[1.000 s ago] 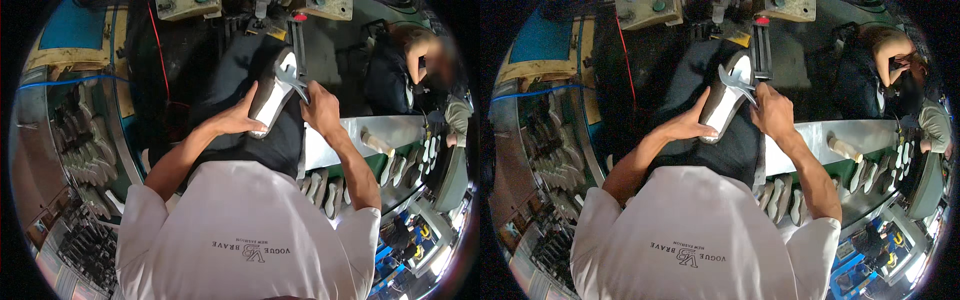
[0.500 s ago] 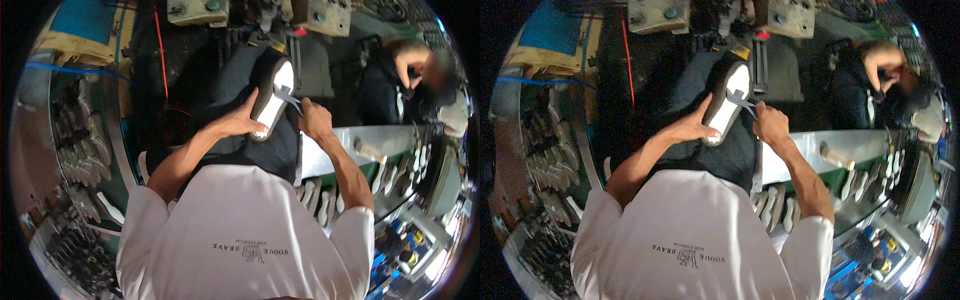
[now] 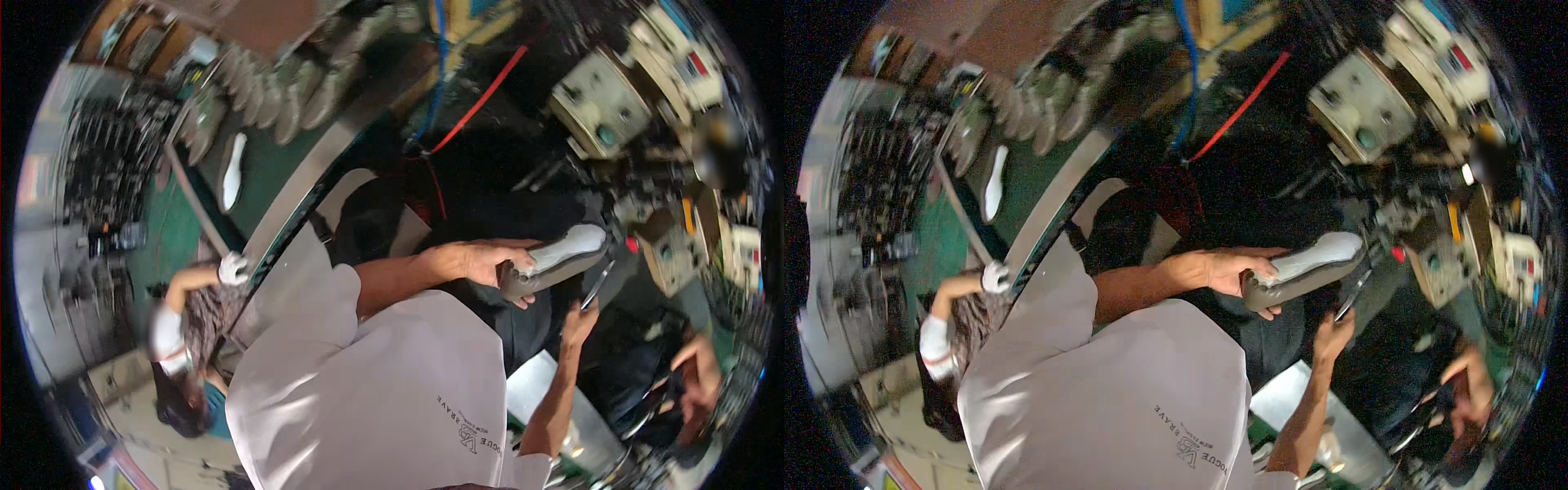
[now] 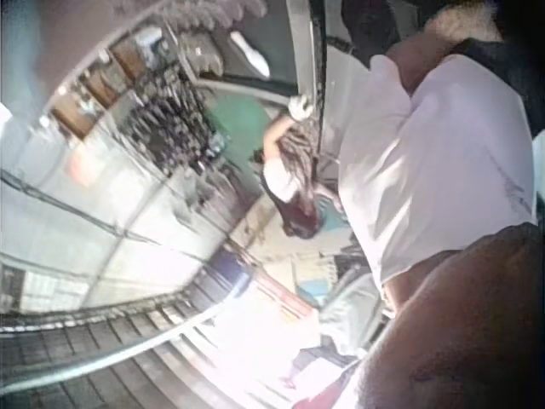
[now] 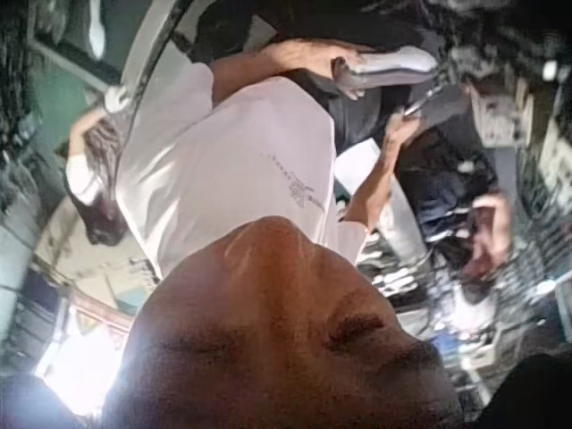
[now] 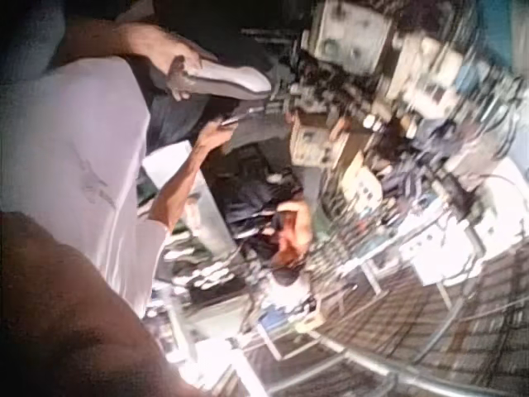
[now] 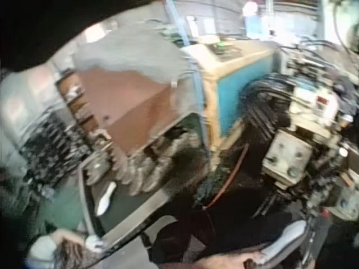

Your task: Operating a shoe lasting machine to shape and attach shoe uppers to soles on an assembly line.

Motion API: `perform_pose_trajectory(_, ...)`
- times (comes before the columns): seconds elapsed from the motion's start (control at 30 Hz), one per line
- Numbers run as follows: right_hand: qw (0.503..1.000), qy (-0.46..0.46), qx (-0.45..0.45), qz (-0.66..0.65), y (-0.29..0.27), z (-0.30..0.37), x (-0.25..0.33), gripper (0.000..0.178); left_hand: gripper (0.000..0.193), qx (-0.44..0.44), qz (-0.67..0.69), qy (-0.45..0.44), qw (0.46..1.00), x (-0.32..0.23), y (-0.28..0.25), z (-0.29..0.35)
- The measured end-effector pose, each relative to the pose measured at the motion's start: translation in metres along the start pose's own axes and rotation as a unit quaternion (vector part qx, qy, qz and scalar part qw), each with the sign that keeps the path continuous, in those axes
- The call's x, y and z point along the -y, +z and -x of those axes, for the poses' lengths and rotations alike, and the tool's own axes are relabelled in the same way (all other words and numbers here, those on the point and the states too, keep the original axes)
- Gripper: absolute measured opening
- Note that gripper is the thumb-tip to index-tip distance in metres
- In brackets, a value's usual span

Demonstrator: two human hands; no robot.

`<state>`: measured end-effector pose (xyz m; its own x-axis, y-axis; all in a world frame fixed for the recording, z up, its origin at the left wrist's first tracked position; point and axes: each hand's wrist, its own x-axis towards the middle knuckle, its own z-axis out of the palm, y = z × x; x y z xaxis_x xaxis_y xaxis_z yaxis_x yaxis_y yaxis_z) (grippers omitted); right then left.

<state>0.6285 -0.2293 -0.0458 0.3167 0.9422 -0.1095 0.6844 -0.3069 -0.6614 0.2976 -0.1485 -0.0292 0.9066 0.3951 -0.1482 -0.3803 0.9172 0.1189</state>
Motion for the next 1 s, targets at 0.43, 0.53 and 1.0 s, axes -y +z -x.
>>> perform_pose_trajectory(0.43,0.987,-0.065,0.065,0.135,0.028,-0.018,0.026,0.024,0.106,-0.641,-0.357,0.461,0.500,-0.045,-0.065,0.373)
perform_pose_trajectory(0.53,0.999,-0.022,0.037,-0.014,0.015,-0.005,-0.018,0.042,0.097,-0.789,-0.577,0.186,0.098,-0.063,-0.097,0.421)
perform_pose_trajectory(1.0,0.940,0.257,-0.224,0.009,0.014,0.174,-0.080,0.051,0.033,-0.618,-0.782,-0.082,0.008,-0.201,-0.185,0.554)
